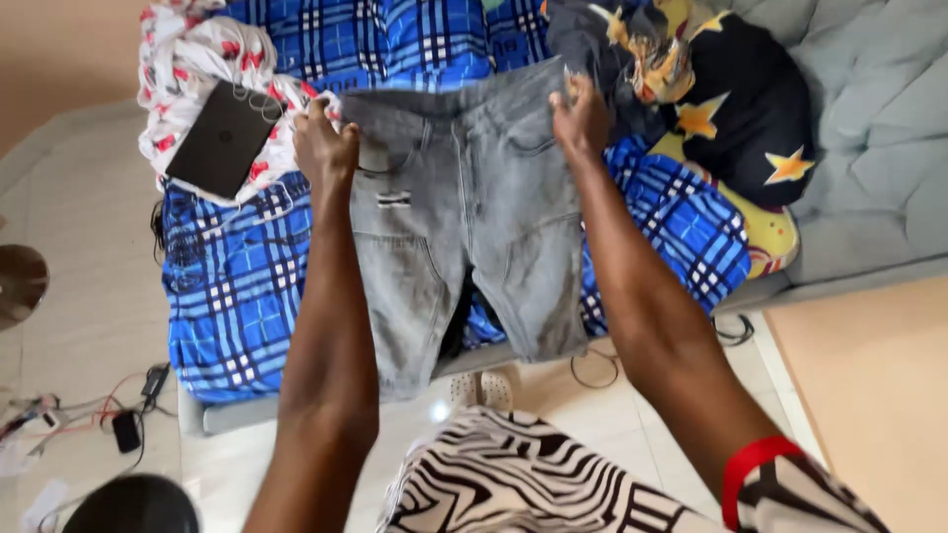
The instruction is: Packing a suitcase with various clothes.
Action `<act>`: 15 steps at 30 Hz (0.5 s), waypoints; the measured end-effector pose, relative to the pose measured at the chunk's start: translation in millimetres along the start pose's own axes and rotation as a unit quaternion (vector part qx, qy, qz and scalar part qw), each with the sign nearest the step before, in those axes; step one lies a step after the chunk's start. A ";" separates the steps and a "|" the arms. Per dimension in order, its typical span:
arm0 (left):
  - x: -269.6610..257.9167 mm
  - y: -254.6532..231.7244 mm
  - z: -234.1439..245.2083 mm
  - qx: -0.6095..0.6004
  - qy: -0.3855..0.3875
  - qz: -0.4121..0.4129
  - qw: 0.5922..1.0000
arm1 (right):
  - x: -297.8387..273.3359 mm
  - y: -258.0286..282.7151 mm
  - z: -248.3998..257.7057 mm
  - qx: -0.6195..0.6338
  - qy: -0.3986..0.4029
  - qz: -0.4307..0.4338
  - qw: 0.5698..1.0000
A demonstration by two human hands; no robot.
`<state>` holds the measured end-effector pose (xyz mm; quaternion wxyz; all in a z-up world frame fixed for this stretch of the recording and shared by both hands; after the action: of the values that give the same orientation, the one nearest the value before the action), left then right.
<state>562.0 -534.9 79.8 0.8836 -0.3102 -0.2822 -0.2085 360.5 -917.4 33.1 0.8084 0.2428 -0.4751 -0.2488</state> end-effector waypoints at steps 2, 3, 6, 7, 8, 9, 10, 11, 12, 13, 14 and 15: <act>9.7 5.5 -6.7 -0.074 0.019 0.036 0.996 | 4.4 15.7 -9.8 0.023 0.008 0.001 1.000; 13.1 8.6 -11.5 -0.145 0.041 0.073 0.986 | 6.2 22.6 -14.8 0.045 0.019 0.000 0.999; -16.7 -15.7 6.2 -0.136 0.100 0.076 0.983 | -29.0 34.9 -29.5 0.098 0.063 -0.079 0.990; -27.0 -13.2 3.5 -0.133 0.103 0.080 0.983 | -44.0 36.5 -37.3 0.098 0.068 -0.082 0.989; -33.1 -14.0 -4.0 -0.180 0.133 0.102 0.969 | -51.8 35.5 -46.6 0.143 0.088 -0.117 0.979; -39.4 -15.7 -11.2 -0.227 0.163 0.123 0.952 | -59.8 34.7 -55.4 0.187 0.108 -0.153 0.964; -49.5 -15.6 -9.4 -0.225 0.162 0.129 0.952 | -68.9 37.4 -59.0 0.188 0.114 -0.152 0.964; -59.6 -16.5 -7.4 -0.235 0.161 0.129 0.950 | -78.4 40.3 -62.7 0.206 0.125 -0.153 0.958; -67.7 -16.7 -4.4 -0.245 0.156 0.129 0.948 | -85.8 44.9 -68.5 0.227 0.136 -0.151 0.952; -73.2 -17.1 -1.4 -0.241 0.151 0.135 0.949 | -87.9 55.0 -66.5 0.230 0.143 -0.149 0.951; -76.7 -18.3 3.0 -0.245 0.139 0.118 0.952 | -88.8 66.6 -66.6 0.210 0.160 -0.137 0.955; -80.6 -20.2 7.3 -0.249 0.127 0.101 0.955 | -89.8 77.8 -65.8 0.189 0.176 -0.126 0.958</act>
<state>487.6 -529.0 42.7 0.8235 -0.5181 -0.0744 -0.2189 394.2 -791.3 -4.5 0.7807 0.4890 -0.3292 -0.2073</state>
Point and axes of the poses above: each hand's wrist, its own x-axis towards the middle knuckle, its own z-axis out of the back of the hand, y = z × x, the point moved 4 cm from there along x, towards the middle knuckle, and after that the axes turned 7 degrees about x, right-handed, at the moved point
